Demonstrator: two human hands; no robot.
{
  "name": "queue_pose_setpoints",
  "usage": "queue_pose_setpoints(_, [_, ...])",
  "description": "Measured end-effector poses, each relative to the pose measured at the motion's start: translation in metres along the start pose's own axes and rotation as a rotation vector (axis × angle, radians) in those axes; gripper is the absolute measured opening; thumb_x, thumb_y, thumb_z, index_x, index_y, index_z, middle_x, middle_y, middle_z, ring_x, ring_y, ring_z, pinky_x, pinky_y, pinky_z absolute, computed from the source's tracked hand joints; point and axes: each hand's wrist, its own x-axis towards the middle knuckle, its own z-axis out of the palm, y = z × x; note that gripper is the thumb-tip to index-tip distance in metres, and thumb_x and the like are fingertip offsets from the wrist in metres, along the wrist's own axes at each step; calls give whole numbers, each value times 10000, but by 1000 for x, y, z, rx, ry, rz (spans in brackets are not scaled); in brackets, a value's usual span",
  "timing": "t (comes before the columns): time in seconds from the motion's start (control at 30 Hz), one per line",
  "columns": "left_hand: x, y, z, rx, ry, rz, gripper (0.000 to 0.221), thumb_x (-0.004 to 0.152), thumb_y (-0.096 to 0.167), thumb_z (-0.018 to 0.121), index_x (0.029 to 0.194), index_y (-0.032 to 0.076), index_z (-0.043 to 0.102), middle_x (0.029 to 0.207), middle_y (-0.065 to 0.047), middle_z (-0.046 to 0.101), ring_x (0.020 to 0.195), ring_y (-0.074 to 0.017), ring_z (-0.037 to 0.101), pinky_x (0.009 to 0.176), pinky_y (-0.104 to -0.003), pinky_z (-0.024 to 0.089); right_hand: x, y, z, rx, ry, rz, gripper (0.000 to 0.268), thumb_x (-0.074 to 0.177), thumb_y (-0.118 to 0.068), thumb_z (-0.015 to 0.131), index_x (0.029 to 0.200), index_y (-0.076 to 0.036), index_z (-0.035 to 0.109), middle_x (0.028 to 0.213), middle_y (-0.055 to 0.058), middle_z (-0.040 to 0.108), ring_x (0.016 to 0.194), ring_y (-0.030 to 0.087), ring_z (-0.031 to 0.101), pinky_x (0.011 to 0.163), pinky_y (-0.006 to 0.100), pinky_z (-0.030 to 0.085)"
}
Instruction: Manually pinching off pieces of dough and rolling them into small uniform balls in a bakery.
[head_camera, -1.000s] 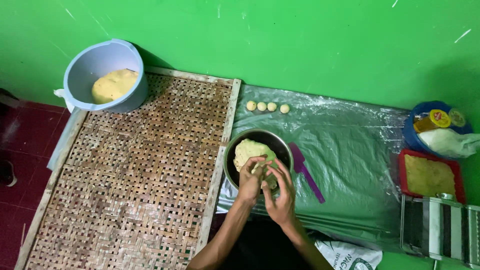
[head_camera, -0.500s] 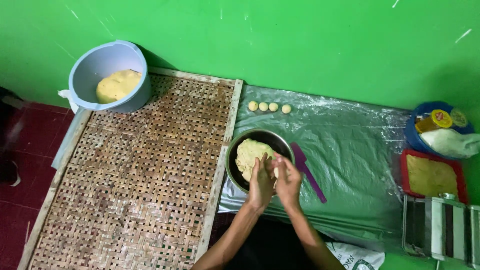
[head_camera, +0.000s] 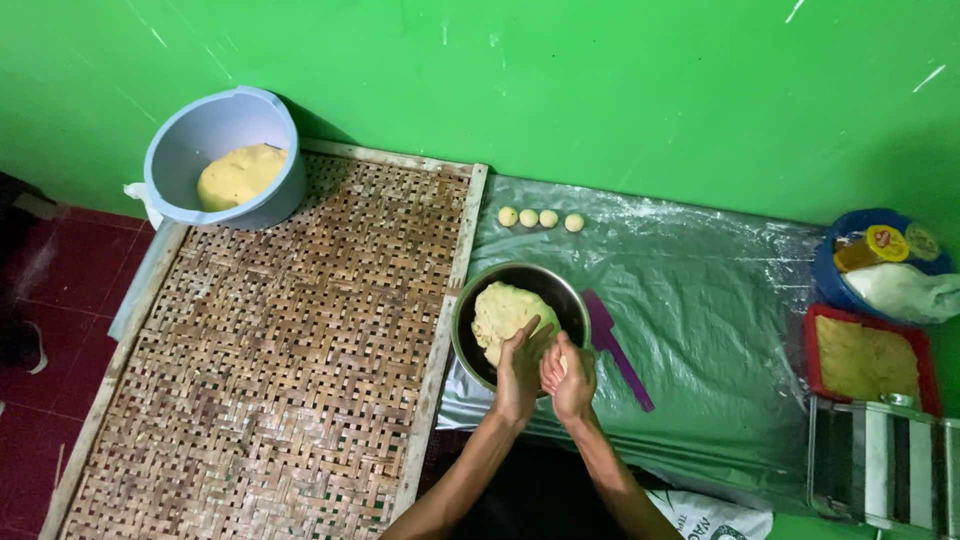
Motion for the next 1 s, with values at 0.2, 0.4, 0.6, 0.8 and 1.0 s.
queue_pose_setpoints(0.2, [-5, 8, 12, -2, 44, -3, 730, 981, 541, 463, 1598, 165, 360, 1580, -242, 418, 1484, -442, 331, 1202, -627, 205, -11, -6, 11, -89, 10, -135, 525, 1084, -307, 423, 608, -85, 413, 494, 72, 354, 416, 159, 336, 389, 262, 279])
queue_pose_setpoints(0.4, [3, 13, 6, 77, -11, 184, 836, 858, 546, 610, 1504, 96, 331, 1519, -270, 473, 1403, -404, 495, 1195, -557, 347, -21, -26, 29, -333, -10, -266, 363, 1094, -363, 333, 934, -67, 469, 881, 142, 402, 806, 263, 368, 710, 381, 263])
queue_pose_setpoints(0.6, [2, -7, 6, 77, -105, 124, 634, 983, 388, 635, 1487, 37, 473, 1453, -157, 550, 1329, -273, 540, 1099, -486, 440, -2, -66, 27, -573, -42, -381, 491, 1103, -419, 243, 1259, -50, 526, 1269, 212, 450, 1196, 367, 402, 1031, 499, 249])
queue_pose_setpoints(0.8, [21, 10, -16, -53, -249, -43, 447, 886, -84, 600, 1333, -86, 608, 1326, -252, 613, 1134, -344, 671, 1021, -468, 561, -1, -87, 8, -473, 102, -393, 441, 1108, -280, 364, 1307, 15, 624, 1347, 219, 556, 1312, 363, 531, 1155, 473, 416])
queue_pose_setpoints(1.0, [48, 9, -31, -200, 17, -87, 427, 851, 423, 479, 615, 69, 516, 502, -67, 349, 383, -172, 388, 290, -213, 258, 3, -57, -21, -390, 109, -316, 483, 1109, -300, 315, 1230, 38, 638, 1218, 225, 642, 1151, 345, 631, 1001, 453, 533])
